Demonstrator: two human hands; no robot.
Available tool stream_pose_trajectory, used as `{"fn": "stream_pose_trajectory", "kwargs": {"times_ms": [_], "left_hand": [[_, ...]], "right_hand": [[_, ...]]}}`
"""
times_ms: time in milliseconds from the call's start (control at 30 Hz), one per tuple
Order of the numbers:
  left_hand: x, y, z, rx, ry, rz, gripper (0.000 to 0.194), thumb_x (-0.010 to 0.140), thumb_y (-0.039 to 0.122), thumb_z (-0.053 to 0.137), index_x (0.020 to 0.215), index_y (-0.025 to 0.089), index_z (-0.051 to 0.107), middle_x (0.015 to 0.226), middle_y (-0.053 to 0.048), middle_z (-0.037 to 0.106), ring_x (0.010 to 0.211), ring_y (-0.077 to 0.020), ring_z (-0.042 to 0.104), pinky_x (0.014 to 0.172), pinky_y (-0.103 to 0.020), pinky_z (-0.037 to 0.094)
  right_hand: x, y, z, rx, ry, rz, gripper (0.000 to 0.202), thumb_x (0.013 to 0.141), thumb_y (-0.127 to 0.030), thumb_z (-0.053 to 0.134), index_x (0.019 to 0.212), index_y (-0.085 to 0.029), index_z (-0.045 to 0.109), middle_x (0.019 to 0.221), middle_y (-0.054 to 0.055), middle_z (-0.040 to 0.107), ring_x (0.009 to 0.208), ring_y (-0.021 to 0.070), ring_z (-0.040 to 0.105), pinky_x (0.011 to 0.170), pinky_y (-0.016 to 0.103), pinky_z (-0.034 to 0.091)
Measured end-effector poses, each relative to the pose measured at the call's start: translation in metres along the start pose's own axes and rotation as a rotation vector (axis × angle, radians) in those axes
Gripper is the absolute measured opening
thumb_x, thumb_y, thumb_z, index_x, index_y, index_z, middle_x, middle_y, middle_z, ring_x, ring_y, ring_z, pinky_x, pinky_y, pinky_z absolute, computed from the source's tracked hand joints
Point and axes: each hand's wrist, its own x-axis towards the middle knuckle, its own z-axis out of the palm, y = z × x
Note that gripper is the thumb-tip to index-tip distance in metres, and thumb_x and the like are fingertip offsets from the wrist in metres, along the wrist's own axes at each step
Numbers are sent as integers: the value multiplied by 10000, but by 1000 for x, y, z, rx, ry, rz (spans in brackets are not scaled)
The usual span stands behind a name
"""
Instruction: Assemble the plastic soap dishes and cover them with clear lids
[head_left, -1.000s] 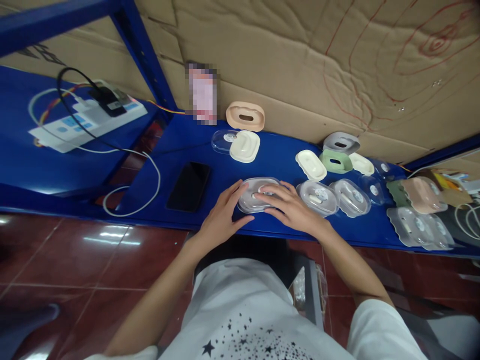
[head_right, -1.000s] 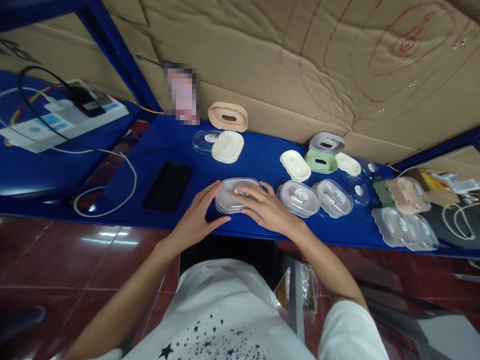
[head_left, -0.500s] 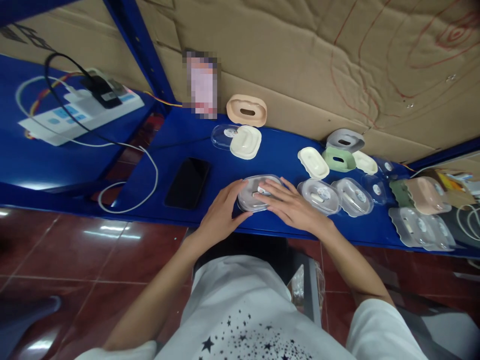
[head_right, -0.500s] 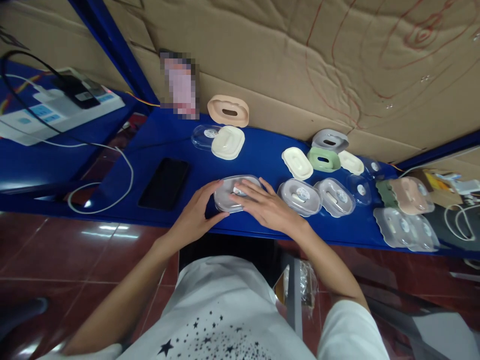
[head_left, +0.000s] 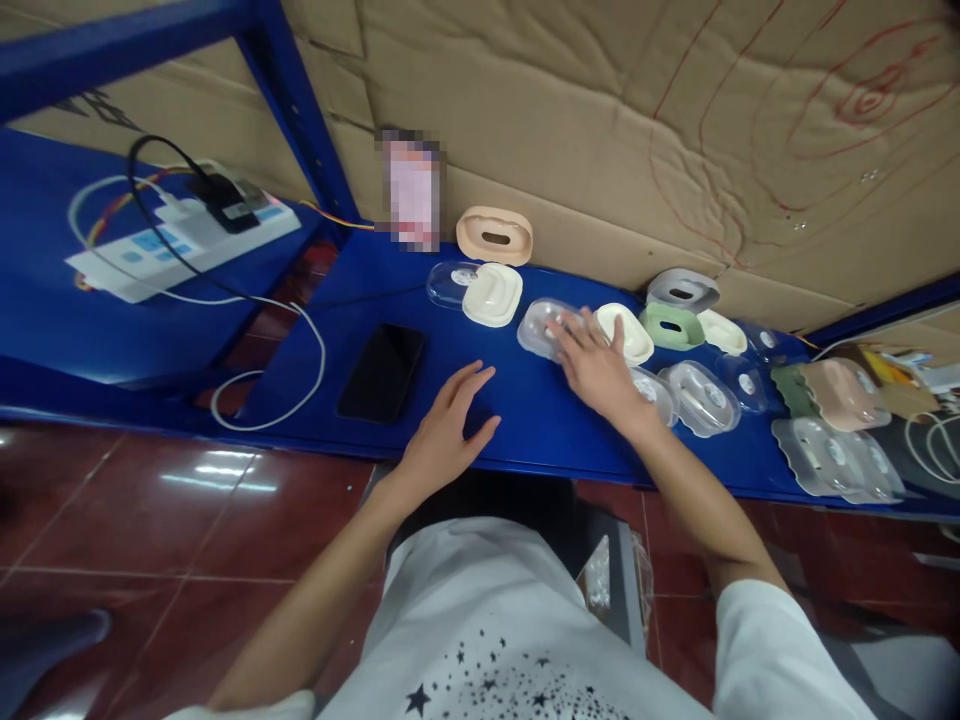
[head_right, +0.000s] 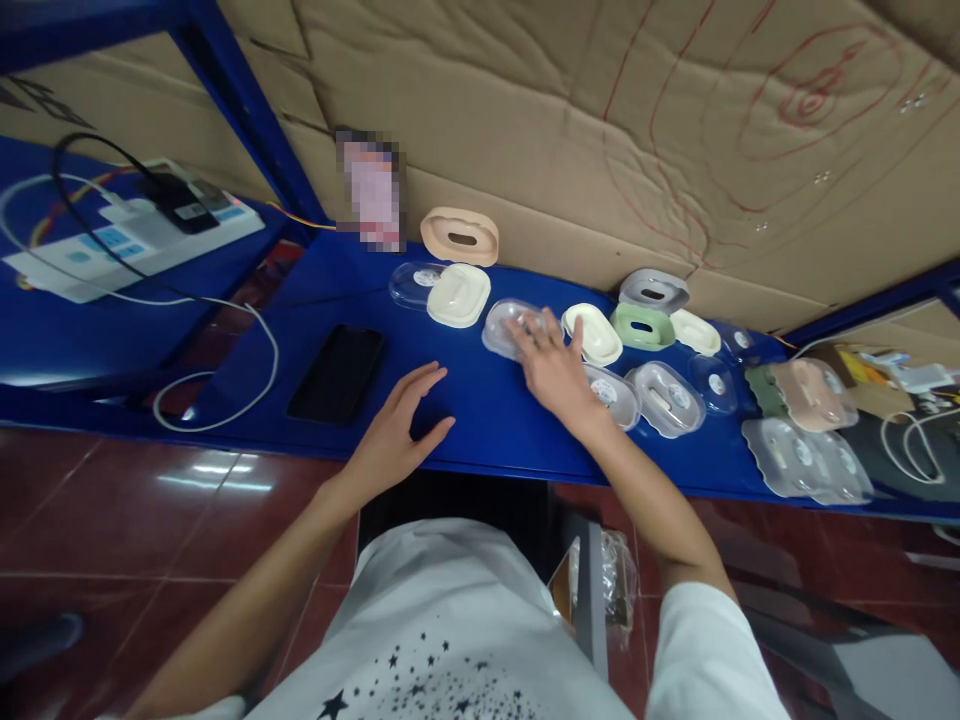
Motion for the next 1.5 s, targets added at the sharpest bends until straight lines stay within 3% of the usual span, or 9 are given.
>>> {"fn": "stream_pose_trajectory", "kwargs": {"times_ms": [100,333,533,733,867,1000,1167,1367,1500], "left_hand": [[1,-1,1,32,6,19,569,1073,350,596,1620,336,437,1685,-95,468,1572,-287,479,1277,-518,466],[0,-2,3,56,49,53,518,1082,340,568,1589,308,468,1649,-112,486,1551,-278,502,1271,-500,474],[-1,-4,4,108,80,84,494,1090,333,554,1576,294,477,1619,-127,511,1531,-284,513,1268,-515,474],[0,-1,10,298,68,168,467,1087,353,580,1547,288,530,1663,-145,488,1531,-357,500,1235,-590,474],[0,0,14,359,110,178,294,1044,412,669,1276,232,671,1608,-186,523,1500,-409,512,1206,-640,473],[-2,-2,12,284,187,158,254,976,423,763,943,228,605,1450,-167,600,1408,-363,576,1151,-572,538],[-5,-2,3,185,50,206,119,959,282,722,995,236,618,1486,-129,600,1429,-308,577,1209,-547,502],[-5,-1,-1,253,-20,257,181,937,172,658,1100,247,685,1537,-109,593,1488,-302,546,1318,-619,336],[-6,-4,-4,210,-68,298,193,925,162,668,1075,264,730,1547,-82,591,1473,-310,549,1295,-606,375]], "right_hand": [[34,-6,3,-53,39,58,650,1086,-189,451,1728,-174,346,1781,176,356,1683,403,264,1329,772,74],[82,-64,21,85,-54,-58,672,1084,-275,531,1709,-106,351,1734,221,427,1593,365,432,1320,608,283],[30,-61,15,137,-26,-116,504,1111,-313,521,1584,-141,551,1432,199,709,1330,378,630,1149,569,428],[-12,-40,-6,374,33,-196,411,1170,-317,391,1506,-239,615,1375,81,770,1246,246,701,1071,427,485],[40,-23,-14,279,70,-120,465,1152,-306,356,1536,-185,588,1533,127,670,1417,303,603,1160,488,455],[118,-16,-7,146,97,-26,592,1104,-379,484,1638,-124,456,1722,206,447,1525,394,479,1227,588,398],[180,-25,4,28,137,33,737,1030,-270,631,1686,-79,355,1699,263,430,1537,421,432,1277,618,302],[193,-26,-1,18,147,162,353,1077,-170,470,1373,-43,615,1499,289,565,1406,424,535,1167,645,404],[144,-26,-13,49,171,96,318,1049,-158,480,1336,-99,605,1359,224,654,1238,376,636,1070,540,486]]}}
